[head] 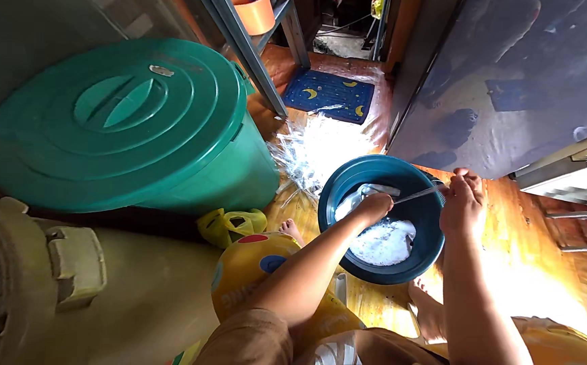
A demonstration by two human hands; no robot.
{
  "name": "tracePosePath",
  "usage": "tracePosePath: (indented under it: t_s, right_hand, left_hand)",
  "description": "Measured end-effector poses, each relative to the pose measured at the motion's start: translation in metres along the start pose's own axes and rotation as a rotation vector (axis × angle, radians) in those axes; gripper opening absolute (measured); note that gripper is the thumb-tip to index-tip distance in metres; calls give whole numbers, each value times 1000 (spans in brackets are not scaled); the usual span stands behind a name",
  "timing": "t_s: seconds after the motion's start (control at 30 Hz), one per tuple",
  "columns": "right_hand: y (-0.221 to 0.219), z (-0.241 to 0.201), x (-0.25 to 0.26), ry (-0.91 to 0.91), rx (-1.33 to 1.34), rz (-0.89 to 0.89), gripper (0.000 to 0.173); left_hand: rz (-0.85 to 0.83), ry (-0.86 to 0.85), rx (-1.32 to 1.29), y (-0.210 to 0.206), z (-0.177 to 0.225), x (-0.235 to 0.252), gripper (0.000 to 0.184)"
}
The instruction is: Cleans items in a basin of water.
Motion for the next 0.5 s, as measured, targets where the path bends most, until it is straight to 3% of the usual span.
tracePosePath:
  t_s: [0.1,0.27,0.37,0.5]
  right_hand:
    - [-29,-20,-4,196,-326,-271,27]
    - [-92,-35,14,259,-667,-571,34]
    - [-125,-43,35,289,-758,-622,34]
    - [-143,-74,53,451,-693,-499,32]
  left_hand:
    - [10,69,162,0,-13,5,33]
    - [-172,452,669,3,-20,-12,38]
    - [-255,545,812,-5,-16,-19,35]
    - [-219,467,798,-7,-7,-17,35]
Point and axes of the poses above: each hand's wrist, its own x-axis towards the middle knuckle, its own y-axis out of the back of the hand, z = x × y, the point moved 3 cm from there along x, towards the middle knuckle, and after that the axes turned 4 degrees about -y, right-handed, at the moved point
